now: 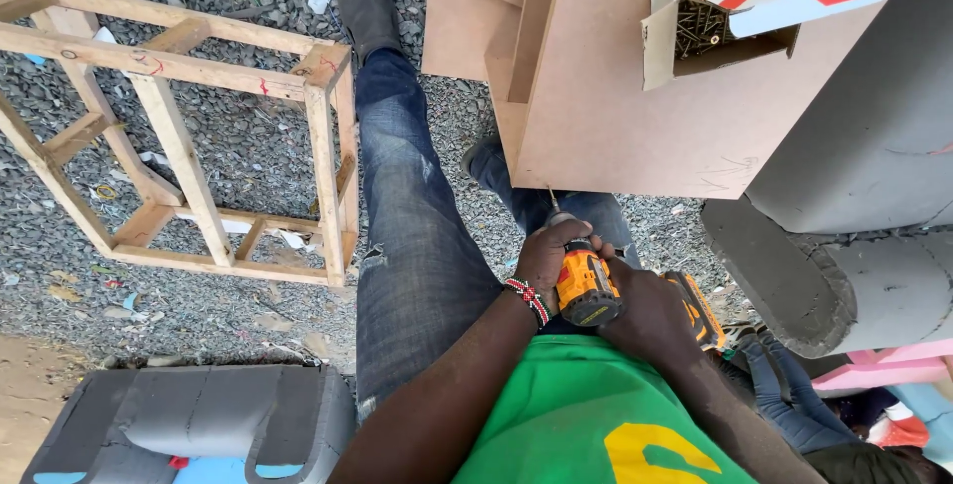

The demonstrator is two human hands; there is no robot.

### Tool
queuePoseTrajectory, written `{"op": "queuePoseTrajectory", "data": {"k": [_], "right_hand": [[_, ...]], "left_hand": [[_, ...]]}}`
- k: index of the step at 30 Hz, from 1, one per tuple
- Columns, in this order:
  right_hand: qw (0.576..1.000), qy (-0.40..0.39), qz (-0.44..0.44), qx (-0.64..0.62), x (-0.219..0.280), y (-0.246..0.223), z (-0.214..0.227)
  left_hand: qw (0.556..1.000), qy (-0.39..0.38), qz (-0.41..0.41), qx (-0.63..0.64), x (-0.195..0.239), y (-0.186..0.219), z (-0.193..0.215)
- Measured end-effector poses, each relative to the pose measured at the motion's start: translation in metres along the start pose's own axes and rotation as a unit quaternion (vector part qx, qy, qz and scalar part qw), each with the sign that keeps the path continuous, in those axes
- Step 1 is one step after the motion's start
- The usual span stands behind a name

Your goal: The person assembles a wooden cabinet by positioning and aligning large plywood panels. They use a cordless drill to drive screws into the joints, securing the side panels to the main frame. The person also handles a box of screws and a tape measure during the process.

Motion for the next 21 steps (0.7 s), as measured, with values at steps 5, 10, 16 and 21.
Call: {"op": "queuePoseTrajectory", "data": {"k": [5, 10, 16, 21], "right_hand": [[1.000, -0.002, -0.007, 0.015, -0.005, 0.001, -0.004], [1.000, 0.012, 0.000, 0.001, -0.007, 0.002, -0.003], [1.000, 0.012, 0.002, -0.012, -0.009, 0.000, 0.002], [1.000, 0.006, -0.011, 0.010, -0.013, 0.001, 0.000]], "left_hand": [[0.999, -0.013, 0.014, 0.039, -0.003, -0.001, 0.002], [0.999, -0.020, -0.002, 0.032, -0.005, 0.002, 0.002], [0.999, -0.005, -0.001, 0.033, -0.005, 0.003, -0.003], [0.999, -0.004, -0.001, 0.035, -0.009, 0.004, -0.001]]}}
Point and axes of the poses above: each hand's wrist, its own x-axis away from the middle knuckle, its own z-axis out of the back of the hand, y = z × x, the point moved 3 cm from there along -x, towards the middle knuckle, and after that the axes turned 5 degrees about x, right-handed, at the moved point
